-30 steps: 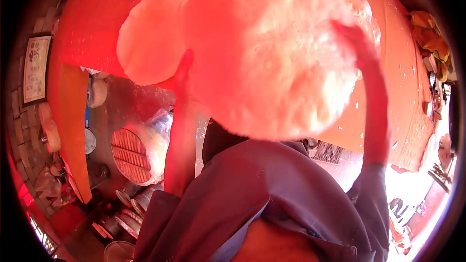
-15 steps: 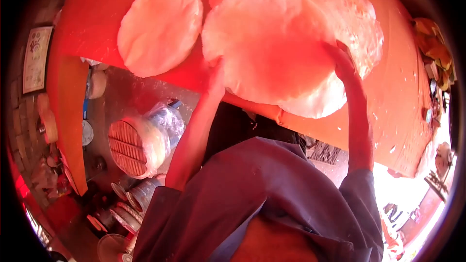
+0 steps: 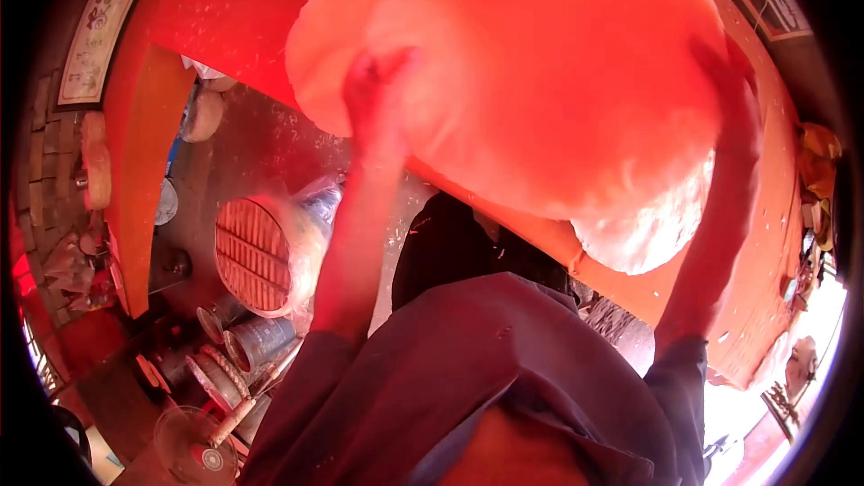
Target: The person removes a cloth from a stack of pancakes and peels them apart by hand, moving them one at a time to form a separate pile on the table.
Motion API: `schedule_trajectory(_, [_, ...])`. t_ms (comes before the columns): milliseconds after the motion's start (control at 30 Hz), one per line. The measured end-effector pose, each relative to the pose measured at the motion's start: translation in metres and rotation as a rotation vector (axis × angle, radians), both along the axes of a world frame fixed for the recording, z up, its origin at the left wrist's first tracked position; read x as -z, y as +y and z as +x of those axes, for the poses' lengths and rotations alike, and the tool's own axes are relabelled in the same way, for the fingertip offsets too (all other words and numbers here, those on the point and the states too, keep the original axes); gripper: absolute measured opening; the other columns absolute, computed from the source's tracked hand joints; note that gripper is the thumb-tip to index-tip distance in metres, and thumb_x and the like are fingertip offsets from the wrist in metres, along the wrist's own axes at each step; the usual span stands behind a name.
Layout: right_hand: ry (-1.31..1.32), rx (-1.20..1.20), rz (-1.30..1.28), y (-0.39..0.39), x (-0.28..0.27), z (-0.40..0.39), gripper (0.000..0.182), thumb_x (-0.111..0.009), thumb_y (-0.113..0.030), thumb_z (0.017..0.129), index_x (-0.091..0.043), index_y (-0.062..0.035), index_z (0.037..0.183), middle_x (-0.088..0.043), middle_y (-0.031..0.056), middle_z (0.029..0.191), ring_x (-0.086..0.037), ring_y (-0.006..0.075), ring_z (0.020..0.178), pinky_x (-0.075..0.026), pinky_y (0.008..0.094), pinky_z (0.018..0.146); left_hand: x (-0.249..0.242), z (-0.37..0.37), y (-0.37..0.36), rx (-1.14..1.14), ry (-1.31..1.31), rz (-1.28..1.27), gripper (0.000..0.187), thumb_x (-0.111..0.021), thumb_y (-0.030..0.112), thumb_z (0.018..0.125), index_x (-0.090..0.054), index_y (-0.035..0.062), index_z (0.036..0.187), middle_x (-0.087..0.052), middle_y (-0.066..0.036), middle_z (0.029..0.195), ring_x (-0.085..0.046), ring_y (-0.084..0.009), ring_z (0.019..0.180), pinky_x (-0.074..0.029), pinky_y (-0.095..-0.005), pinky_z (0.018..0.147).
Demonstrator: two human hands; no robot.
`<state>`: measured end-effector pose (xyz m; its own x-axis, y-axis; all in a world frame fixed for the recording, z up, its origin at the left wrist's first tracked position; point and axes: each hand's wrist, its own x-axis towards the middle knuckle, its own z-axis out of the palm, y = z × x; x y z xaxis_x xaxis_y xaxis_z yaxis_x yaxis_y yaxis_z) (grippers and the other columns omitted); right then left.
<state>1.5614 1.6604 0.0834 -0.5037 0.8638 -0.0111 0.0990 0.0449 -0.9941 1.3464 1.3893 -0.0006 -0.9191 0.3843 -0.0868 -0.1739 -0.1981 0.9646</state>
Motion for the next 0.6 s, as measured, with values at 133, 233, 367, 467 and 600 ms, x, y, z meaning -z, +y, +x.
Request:
schedule_trajectory(133, [0.165,-0.245,-0.08,-0.031,0.034,-0.093,0.023,-0.068,-0.008,0.083,-0.067,0.002,0.104,-0.068,0.0047,0.092,-0.064,0.0137,0.084,-0.052,0.0265,0.076,0.005,-0.083,-0.053,-0.058,-0.018,0.147,0.025,-0.071,0.004,0.082,-0.062,0.0007,0.105,-0.064,-0.005,0.097,-0.058,-0.0109,0.085,-0.049,-0.0258,0.072])
schedule_trajectory(233, [0.108,-0.342,-0.109,-0.047,0.113,-0.153,0.021,-0.068,-0.012,0.084,-0.066,-0.0011,0.102,-0.067,0.0022,0.092,-0.062,0.0105,0.084,-0.05,0.024,0.073,0.032,-0.134,-0.095,-0.034,-0.029,0.038,0.033,-0.065,0.006,0.086,-0.058,-0.0038,0.117,-0.063,-0.012,0.112,-0.062,-0.0199,0.099,-0.051,-0.0317,0.083])
schedule_trajectory(367, [-0.182,-0.366,-0.427,-0.085,0.18,-0.19,0.013,-0.069,-0.014,0.083,-0.066,-0.0055,0.091,-0.056,-0.0062,0.074,-0.052,0.0046,0.063,-0.043,0.0216,0.054,0.15,-0.207,-0.154,-0.045,-0.019,-0.411,0.034,-0.068,0.007,0.085,-0.058,-0.0067,0.114,-0.064,-0.01,0.108,-0.061,-0.0159,0.093,-0.05,-0.028,0.081])
schedule_trajectory(467, [-0.131,-0.274,-0.068,-0.086,0.209,-0.183,0.016,-0.069,-0.018,0.083,-0.065,-0.0054,0.092,-0.053,-0.0054,0.069,-0.048,0.0038,0.06,-0.039,0.0205,0.052,0.132,-0.19,-0.149,-0.268,0.076,-0.413,0.023,-0.07,0.009,0.083,-0.063,-0.0021,0.102,-0.065,-0.004,0.092,-0.058,-0.0122,0.086,-0.048,-0.0259,0.078])
schedule_trajectory(600, [-0.234,-0.181,0.139,-0.077,0.227,-0.184,0.049,-0.067,-0.026,0.088,-0.052,-0.0005,0.126,-0.066,0.0099,0.101,-0.061,0.0163,0.09,-0.05,0.0301,0.074,0.162,-0.193,-0.17,-0.317,0.17,-0.442,0.02,-0.069,0.012,0.085,-0.064,0.0028,0.102,-0.065,-0.006,0.092,-0.06,-0.0149,0.087,-0.048,-0.0284,0.08])
